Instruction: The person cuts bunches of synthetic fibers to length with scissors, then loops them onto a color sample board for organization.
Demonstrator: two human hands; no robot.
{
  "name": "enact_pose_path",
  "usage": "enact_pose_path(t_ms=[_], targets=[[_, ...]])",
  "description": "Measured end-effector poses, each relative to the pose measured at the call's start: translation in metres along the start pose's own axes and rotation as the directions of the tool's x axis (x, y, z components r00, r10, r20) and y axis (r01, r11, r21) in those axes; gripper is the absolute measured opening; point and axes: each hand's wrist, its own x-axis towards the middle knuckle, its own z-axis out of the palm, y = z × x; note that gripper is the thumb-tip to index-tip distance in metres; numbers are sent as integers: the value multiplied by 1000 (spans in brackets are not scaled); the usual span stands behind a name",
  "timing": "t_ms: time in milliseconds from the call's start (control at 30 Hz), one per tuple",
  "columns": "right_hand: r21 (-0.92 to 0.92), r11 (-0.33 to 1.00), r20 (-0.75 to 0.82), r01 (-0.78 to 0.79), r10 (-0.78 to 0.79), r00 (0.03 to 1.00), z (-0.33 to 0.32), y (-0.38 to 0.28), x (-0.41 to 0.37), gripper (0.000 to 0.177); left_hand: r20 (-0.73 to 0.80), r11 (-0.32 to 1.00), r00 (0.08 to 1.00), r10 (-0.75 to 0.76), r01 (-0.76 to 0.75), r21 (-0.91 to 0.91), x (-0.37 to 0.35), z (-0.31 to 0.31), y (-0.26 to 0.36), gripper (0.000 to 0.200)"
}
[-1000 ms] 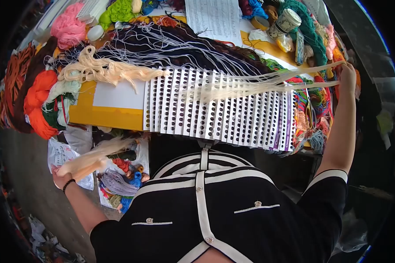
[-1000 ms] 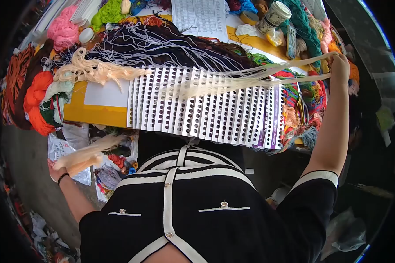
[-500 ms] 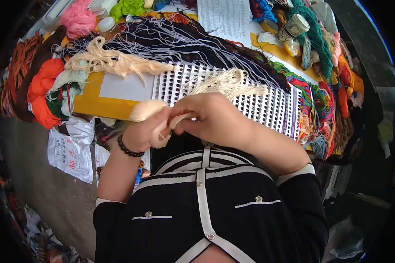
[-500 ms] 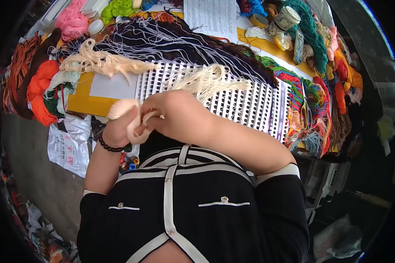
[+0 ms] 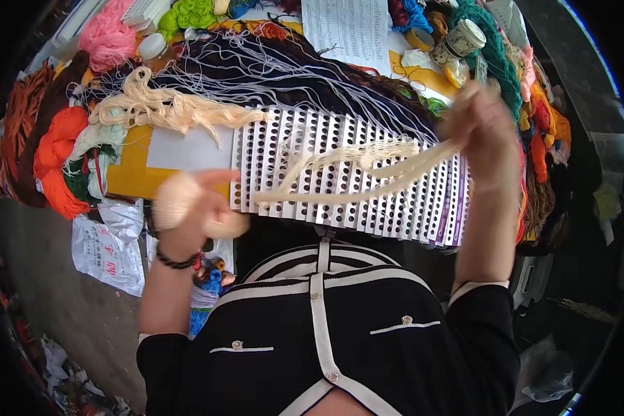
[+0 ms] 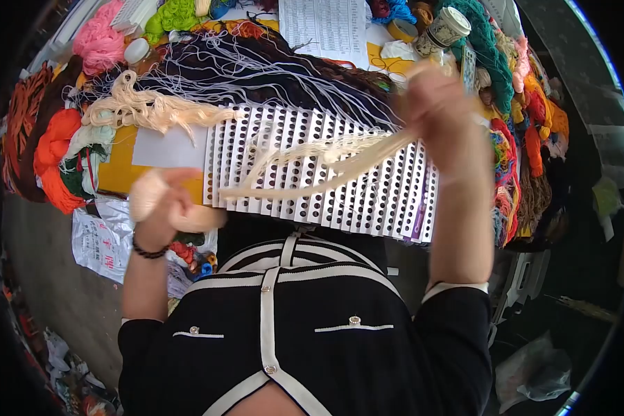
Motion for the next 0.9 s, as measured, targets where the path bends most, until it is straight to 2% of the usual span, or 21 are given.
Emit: enact_pose_path(t_ms=[33, 67, 100, 133, 167, 200, 233, 267, 300, 333, 367, 433, 500, 533, 567, 633, 667, 733, 867, 900], targets=[[-332, 943, -495, -38, -139, 858, -4, -24, 7, 23, -92, 997, 995, 46, -51, -61, 2, -12, 12, 33], [-578, 813, -516, -68, -299, 803, -36, -28, 9, 25, -159, 982, 987, 26, -55, -181, 4, -30, 19, 35], [-775, 619, -485, -124, -458, 745, -62, -32, 12, 27, -219, 952, 976, -1, -67, -300, 9, -42, 25, 38], [-820, 562, -414, -102, -462, 785, -55, -30, 17, 25, -214, 951, 977, -4, -63, -303, 17, -42, 33, 38], [-860, 504, -345, -80, -458, 819, -38, -26, 22, 24, -168, 942, 982, -81, 21, -335, 29, -41, 39, 39], [-790, 612, -215, 30, -323, 922, -15, -14, 26, 18, -114, 927, 981, -156, 106, -360, 41, -40, 42, 39], [-703, 699, -75, 131, -256, 964, -7, 41, 35, 19, -99, 927, 983, -154, 109, -359, 55, -35, 39, 39], [-716, 698, 0, -26, 38, 999, 29, 60, 39, 18, 17, 937, 964, -265, 261, -233, 69, -25, 32, 41], [-720, 693, 116, -32, 167, 979, 66, 59, 36, 18, 112, 916, 917, -383, 393, -82, 82, -15, 25, 42], [-699, 703, 124, -134, 303, 945, 85, 82, 40, 19, 138, 885, 891, -432, 448, -128, 90, 1, 16, 43], [-680, 709, 124, -187, 363, 923, 96, 100, 46, 20, 163, 846, 862, -479, 503, -175, 97, 15, 6, 44], [-718, 681, 130, -141, 330, 935, 99, 132, 59, 21, 147, 827, 840, -522, 541, -156, 112, 28, -8, 43], [-556, 756, 96, -345, 471, 877, 98, 151, 69, 22, 129, 774, 795, -593, 607, -180, 131, 23, -30, 40], [-499, 764, 102, -408, 520, 848, 99, 153, 71, 23, 134, 750, 782, -608, 622, -226, 135, 24, -30, 35], [-498, 765, 107, -408, 521, 847, 99, 155, 73, 23, 141, 724, 770, -622, 635, -270, 138, 28, -30, 31], [-569, 724, 111, -391, 539, 835, 99, 155, 74, 23, 166, 774, 822, -545, 569, -277, 140, 35, -38, 23], [-568, 724, 116, -392, 542, 832, 100, 155, 74, 23, 120, 776, 834, -538, 546, -316, 141, 41, -40, 19], [-515, 705, 56, -487, 595, 802, 101, 153, 76, 22, 50, 828, 854, -518, 516, -218, 144, 47, -46, 19], [-507, 708, 35, -492, 587, 809, 102, 149, 78, 25, -34, 898, 899, -436, 433, -75, 143, 56, -49, 20], [-592, 669, 40, -450, 582, 812, 103, 147, 79, 26, -33, 898, 899, -437, 434, -74, 143, 56, -49, 20]])
